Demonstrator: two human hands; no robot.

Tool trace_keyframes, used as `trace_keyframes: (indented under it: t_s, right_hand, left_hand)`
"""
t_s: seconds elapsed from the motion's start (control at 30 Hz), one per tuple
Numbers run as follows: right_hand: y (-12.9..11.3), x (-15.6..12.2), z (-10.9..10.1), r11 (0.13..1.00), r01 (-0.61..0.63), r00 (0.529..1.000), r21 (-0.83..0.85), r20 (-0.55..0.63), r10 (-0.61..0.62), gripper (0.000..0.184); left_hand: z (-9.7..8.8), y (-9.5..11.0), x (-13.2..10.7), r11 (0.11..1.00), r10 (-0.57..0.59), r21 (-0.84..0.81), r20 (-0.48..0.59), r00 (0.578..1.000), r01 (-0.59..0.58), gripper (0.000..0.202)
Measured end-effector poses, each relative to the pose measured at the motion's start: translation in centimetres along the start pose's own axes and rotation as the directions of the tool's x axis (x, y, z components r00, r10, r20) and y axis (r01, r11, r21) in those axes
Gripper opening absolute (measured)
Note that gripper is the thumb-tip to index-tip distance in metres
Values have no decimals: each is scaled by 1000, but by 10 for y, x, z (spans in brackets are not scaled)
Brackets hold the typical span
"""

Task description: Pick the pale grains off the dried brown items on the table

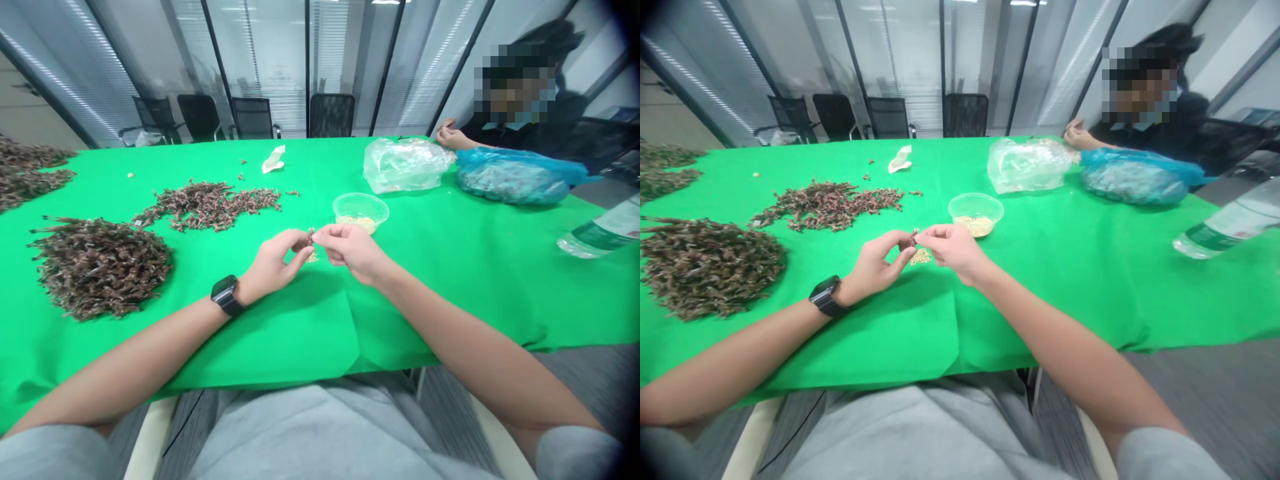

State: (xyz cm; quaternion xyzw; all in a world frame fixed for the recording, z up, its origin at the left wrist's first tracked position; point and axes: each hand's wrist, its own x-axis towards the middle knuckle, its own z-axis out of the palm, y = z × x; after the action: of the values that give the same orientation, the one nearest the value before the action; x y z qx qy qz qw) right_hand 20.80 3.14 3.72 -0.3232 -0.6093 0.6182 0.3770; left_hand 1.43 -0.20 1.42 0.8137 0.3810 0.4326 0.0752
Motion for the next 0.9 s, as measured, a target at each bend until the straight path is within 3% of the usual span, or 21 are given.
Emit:
trace_keyframes:
  t_s: [0.1,0.3,0.37,0.47,0.57,0.63,0.7,0.77,0.83,0.9]
  right_hand:
    - [-5,0,-3,981,-142,989,135,70,133,44]
    - [-10,0,-8,985,-136,989,106,79,128,42]
    - [-8,0,-8,998,-64,998,8,26,63,41]
    - [-4,1,-7,952,155,983,-264,-59,-176,33]
    - [-1,1,-8,768,359,887,-530,-61,-457,20]
    - [0,0,-8,651,435,818,-622,-30,-575,15]
    - [-1,-1,-9,578,481,775,-659,12,-632,13]
    - [-1,-2,-9,551,497,766,-670,40,-642,13]
    - [0,-2,-7,587,474,793,-656,28,-609,13]
    - [1,-3,-3,699,414,848,-584,-33,-529,16]
  left_hand:
    - [0,-2,0,999,17,34,-4,1000,-17,18]
    - [2,4,1,999,-43,-29,-35,998,42,19]
    - [2,6,1,994,-74,-79,-25,997,72,20]
    - [5,7,0,964,-156,-219,1,988,153,24]
    - [6,9,1,896,-222,-387,34,975,218,28]
    - [7,10,2,861,-237,-451,52,970,235,29]
    - [8,11,2,844,-241,-481,55,969,237,30]
    - [8,11,2,840,-236,-490,53,970,231,30]
    - [8,11,1,853,-226,-472,47,973,221,29]
    - [7,10,0,890,-211,-406,33,977,206,28]
